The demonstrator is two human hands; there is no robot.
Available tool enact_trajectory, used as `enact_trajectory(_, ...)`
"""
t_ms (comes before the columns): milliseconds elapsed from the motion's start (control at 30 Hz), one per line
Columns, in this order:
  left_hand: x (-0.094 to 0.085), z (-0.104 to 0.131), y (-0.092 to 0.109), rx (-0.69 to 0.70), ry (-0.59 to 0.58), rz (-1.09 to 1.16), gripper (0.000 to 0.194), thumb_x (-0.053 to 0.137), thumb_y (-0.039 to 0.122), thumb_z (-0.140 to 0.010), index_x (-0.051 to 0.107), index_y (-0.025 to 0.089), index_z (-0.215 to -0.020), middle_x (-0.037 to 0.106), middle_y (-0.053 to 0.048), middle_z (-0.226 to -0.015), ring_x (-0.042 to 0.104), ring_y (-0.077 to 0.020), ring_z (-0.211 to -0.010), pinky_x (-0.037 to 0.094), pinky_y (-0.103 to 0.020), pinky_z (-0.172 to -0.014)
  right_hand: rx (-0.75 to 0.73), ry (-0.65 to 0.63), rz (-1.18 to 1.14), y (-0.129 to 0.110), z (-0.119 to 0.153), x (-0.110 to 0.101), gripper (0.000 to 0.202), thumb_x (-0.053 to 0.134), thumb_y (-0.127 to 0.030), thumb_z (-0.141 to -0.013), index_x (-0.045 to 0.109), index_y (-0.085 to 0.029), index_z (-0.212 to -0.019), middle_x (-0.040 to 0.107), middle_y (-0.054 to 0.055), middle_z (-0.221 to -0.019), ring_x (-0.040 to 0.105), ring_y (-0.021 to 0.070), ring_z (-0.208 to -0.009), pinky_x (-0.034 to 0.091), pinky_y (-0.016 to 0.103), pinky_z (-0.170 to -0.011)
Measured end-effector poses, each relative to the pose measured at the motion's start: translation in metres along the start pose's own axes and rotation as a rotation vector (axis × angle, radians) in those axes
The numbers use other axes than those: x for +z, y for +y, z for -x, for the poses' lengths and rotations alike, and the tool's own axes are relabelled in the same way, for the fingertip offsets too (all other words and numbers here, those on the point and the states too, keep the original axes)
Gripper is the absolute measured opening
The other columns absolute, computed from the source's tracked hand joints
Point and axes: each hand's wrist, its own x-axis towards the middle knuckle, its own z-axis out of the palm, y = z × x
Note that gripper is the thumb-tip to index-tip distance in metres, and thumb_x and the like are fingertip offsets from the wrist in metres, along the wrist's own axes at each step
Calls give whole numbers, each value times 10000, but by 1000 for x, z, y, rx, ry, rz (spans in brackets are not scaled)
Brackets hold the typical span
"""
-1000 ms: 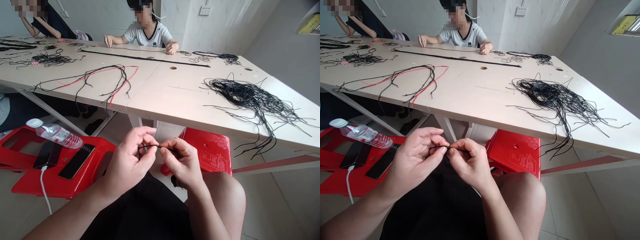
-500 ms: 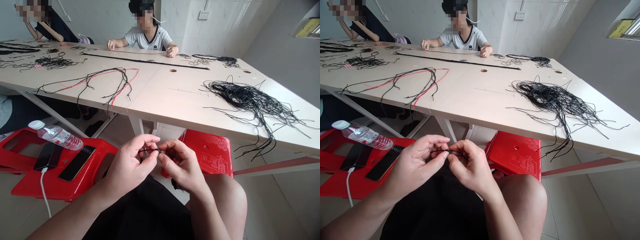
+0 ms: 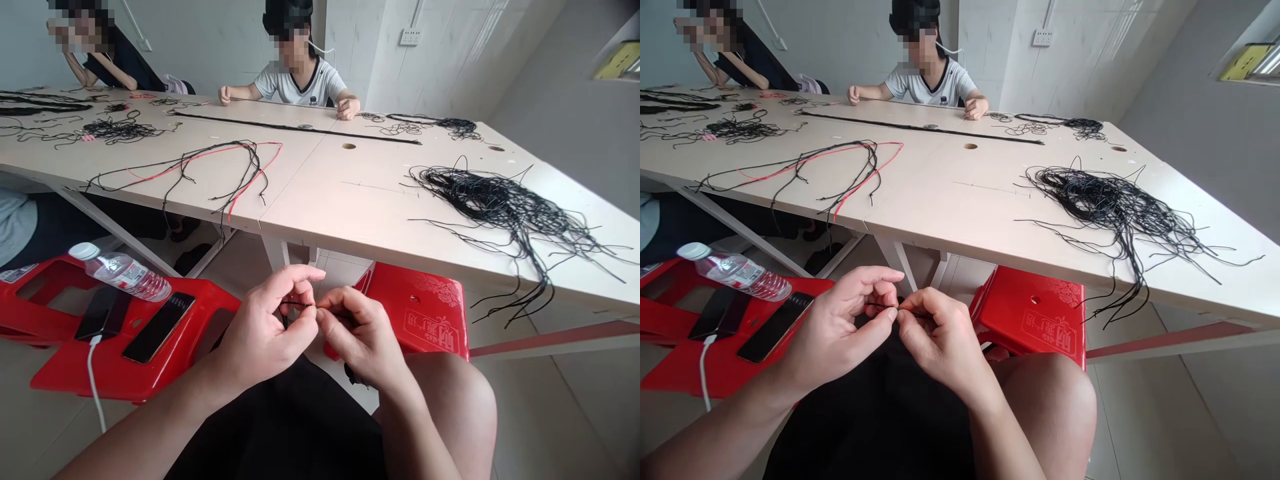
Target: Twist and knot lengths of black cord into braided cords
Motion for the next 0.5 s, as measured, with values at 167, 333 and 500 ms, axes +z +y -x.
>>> enact_trajectory(167, 2, 0, -6, 94, 35, -16, 482, 493, -19, -690, 536, 235, -1098, 497, 63, -700, 499, -62, -584, 470, -173, -556, -24, -5, -26, 2, 0, 6, 92, 554, -204, -834, 533, -172, -749, 455, -67, -576, 335, 27, -465, 263, 147, -411)
enact_trajectory(333, 3, 2, -7, 178, 71, -64, 473, 503, -6, -702, 523, 256, -1096, 519, 61, -723, 523, -58, -601, 480, -150, -555, 24, 18, -98, 2, 0, 7, 119, 573, -207, -810, 539, -167, -704, 463, -60, -558, 361, 30, -441, 267, 155, -396)
enact_trajectory(500, -1, 6, -5, 219, 97, -65, 413, 497, 12, -745, 517, 266, -1070, 551, 51, -766, 574, -67, -679, 515, -163, -645, -20, -35, -103, -5, -3, -1, 96, 584, -230, -820, 568, -168, -749, 475, -59, -560, 360, 36, -455, 277, 163, -414)
